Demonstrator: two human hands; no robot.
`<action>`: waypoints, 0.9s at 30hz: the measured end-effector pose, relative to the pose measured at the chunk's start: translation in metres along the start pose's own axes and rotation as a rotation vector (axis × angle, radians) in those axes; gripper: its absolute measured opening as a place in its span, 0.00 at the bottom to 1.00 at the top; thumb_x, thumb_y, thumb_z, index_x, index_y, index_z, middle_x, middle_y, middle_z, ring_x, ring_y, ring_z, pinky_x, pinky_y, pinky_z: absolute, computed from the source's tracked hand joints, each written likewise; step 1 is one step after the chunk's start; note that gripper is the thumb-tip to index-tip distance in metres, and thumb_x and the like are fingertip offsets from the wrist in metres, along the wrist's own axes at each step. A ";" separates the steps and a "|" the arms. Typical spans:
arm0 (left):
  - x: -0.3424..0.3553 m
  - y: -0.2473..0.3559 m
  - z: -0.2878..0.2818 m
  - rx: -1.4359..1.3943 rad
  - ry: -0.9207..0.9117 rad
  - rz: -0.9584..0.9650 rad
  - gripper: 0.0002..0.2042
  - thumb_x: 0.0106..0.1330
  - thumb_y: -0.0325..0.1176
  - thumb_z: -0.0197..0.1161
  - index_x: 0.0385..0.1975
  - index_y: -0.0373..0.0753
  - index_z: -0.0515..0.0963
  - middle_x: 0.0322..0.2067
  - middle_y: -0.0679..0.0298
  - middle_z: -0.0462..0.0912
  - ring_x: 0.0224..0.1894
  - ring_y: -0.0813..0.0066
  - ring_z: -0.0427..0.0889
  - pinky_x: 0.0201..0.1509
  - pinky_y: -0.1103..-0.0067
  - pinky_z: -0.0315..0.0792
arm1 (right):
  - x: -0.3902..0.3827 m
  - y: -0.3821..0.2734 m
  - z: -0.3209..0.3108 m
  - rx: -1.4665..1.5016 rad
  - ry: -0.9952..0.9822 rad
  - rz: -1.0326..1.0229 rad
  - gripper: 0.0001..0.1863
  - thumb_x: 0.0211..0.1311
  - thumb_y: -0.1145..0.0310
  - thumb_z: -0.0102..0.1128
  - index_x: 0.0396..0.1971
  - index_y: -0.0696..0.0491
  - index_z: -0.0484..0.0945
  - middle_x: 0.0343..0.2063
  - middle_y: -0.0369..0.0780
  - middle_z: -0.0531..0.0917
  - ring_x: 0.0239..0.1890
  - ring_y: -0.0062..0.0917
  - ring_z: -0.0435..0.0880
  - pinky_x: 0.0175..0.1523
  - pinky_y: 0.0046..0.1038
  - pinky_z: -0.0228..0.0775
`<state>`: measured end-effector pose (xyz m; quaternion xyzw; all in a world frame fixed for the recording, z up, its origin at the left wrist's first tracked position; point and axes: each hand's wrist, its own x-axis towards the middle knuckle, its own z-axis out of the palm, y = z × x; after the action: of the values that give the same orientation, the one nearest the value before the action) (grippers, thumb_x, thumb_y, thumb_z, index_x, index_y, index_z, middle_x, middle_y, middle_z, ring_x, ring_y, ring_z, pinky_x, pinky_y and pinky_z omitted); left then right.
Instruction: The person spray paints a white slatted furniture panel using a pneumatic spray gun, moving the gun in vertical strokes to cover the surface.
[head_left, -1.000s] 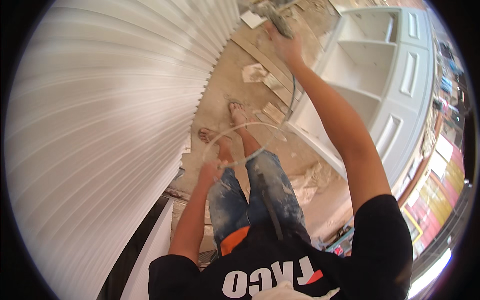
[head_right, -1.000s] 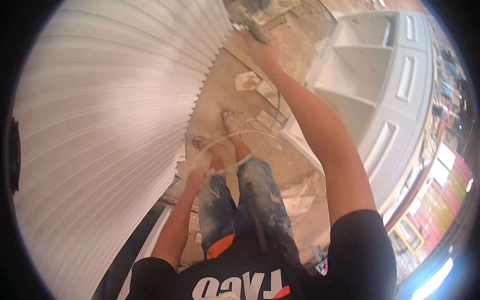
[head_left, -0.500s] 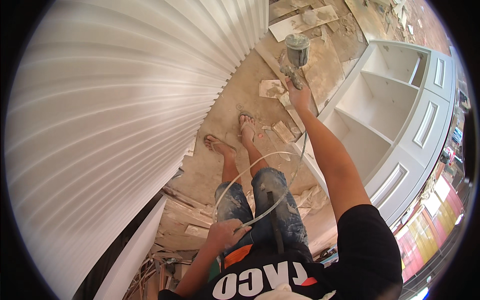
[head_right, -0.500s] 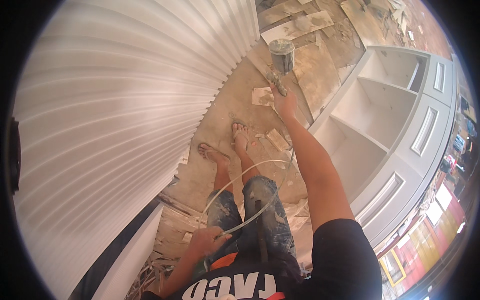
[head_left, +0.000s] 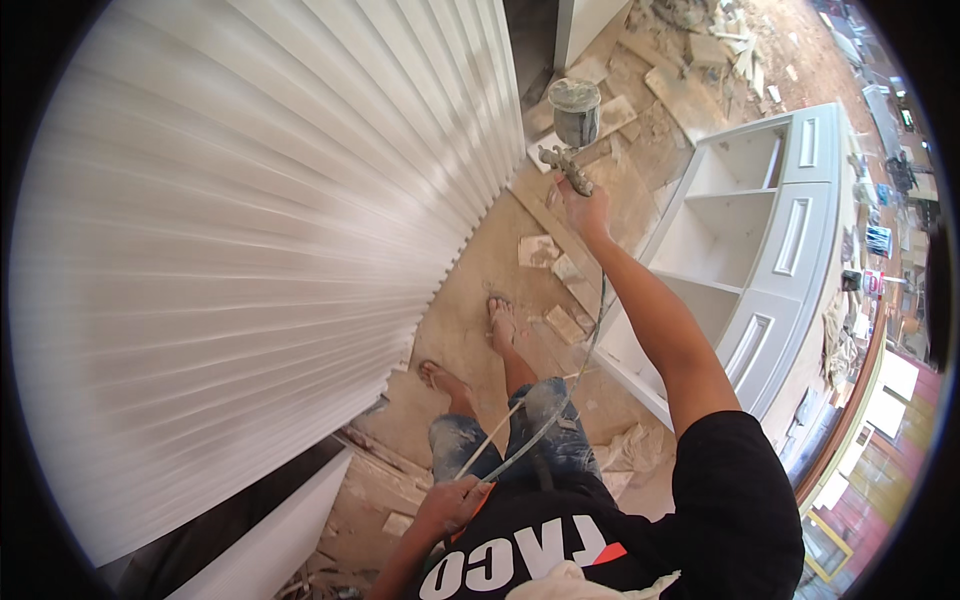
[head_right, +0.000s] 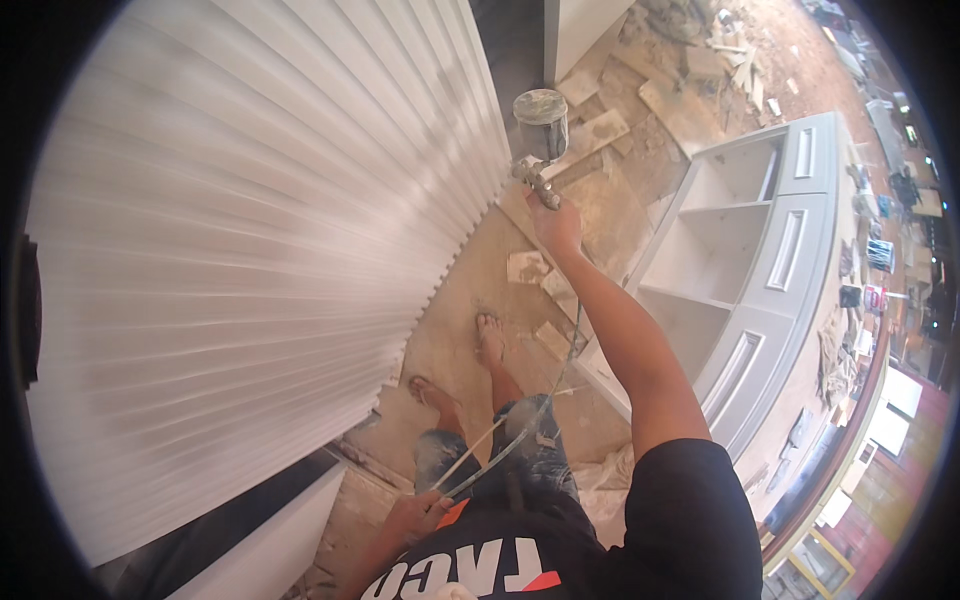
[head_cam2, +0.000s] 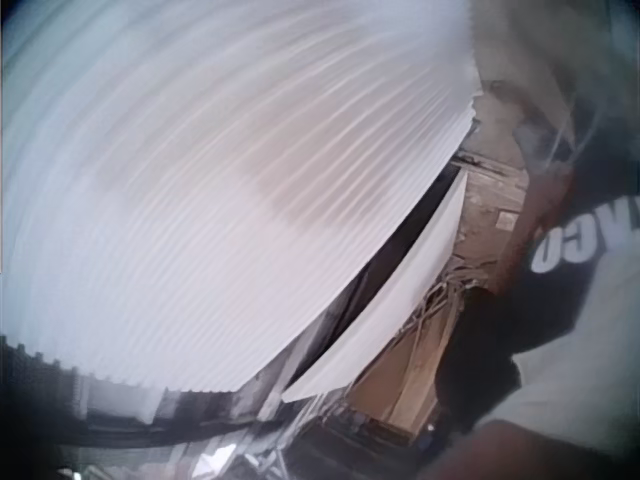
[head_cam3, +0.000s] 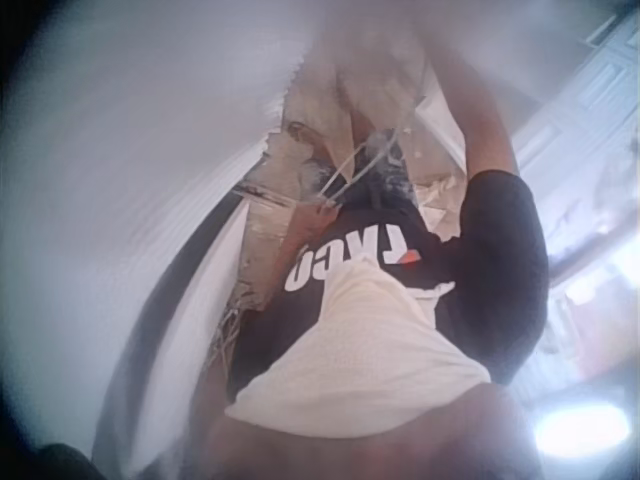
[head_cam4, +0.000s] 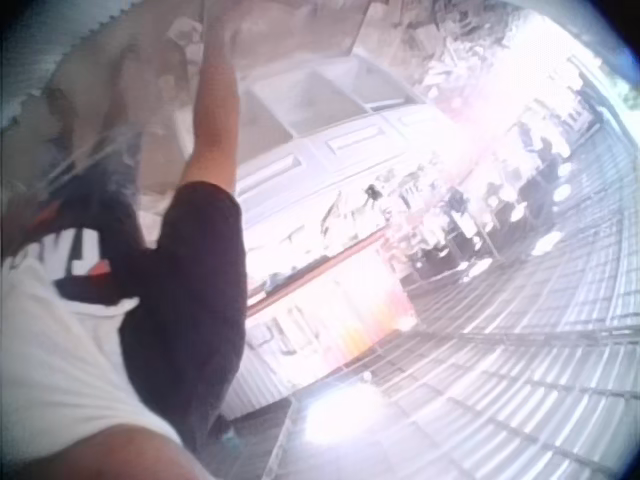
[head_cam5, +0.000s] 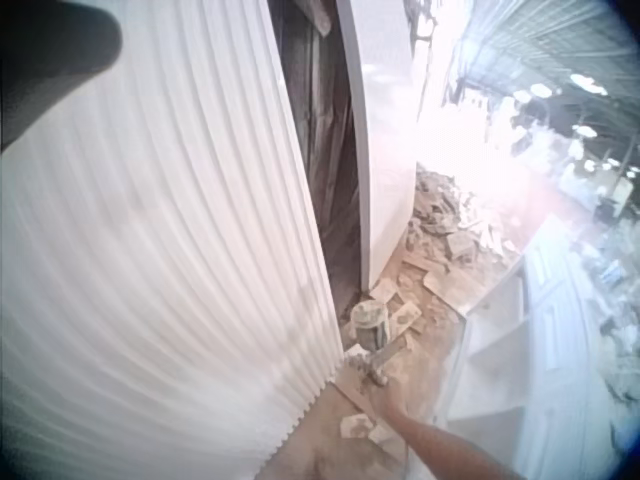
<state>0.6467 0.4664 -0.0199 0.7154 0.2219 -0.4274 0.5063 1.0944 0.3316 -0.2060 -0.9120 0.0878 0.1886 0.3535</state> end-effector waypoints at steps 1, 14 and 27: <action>-0.007 -0.006 0.006 -0.006 0.021 0.012 0.24 0.72 0.55 0.50 0.30 0.36 0.76 0.27 0.43 0.79 0.35 0.38 0.79 0.36 0.56 0.71 | -0.007 -0.015 -0.012 0.063 0.023 -0.064 0.28 0.58 0.43 0.64 0.45 0.54 0.84 0.36 0.49 0.86 0.43 0.44 0.84 0.49 0.39 0.72; 0.114 -0.226 0.069 -0.025 0.375 0.287 0.20 0.65 0.50 0.61 0.30 0.35 0.79 0.31 0.49 0.80 0.38 0.47 0.79 0.43 0.61 0.70 | -0.099 -0.142 -0.074 0.520 0.313 -0.724 0.17 0.67 0.54 0.62 0.32 0.56 0.80 0.21 0.33 0.80 0.19 0.15 0.72 0.25 0.23 0.63; 0.234 -0.304 0.094 0.114 0.426 -0.014 0.16 0.67 0.44 0.60 0.26 0.36 0.75 0.22 0.49 0.77 0.29 0.46 0.78 0.35 0.58 0.70 | 0.042 0.066 0.097 0.439 0.258 -0.356 0.18 0.65 0.52 0.65 0.30 0.54 0.79 0.19 0.31 0.78 0.22 0.14 0.73 0.28 0.22 0.64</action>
<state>0.5074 0.4714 -0.3894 0.8154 0.3041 -0.2821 0.4038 1.0862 0.3478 -0.3291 -0.8315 0.0095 -0.0173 0.5552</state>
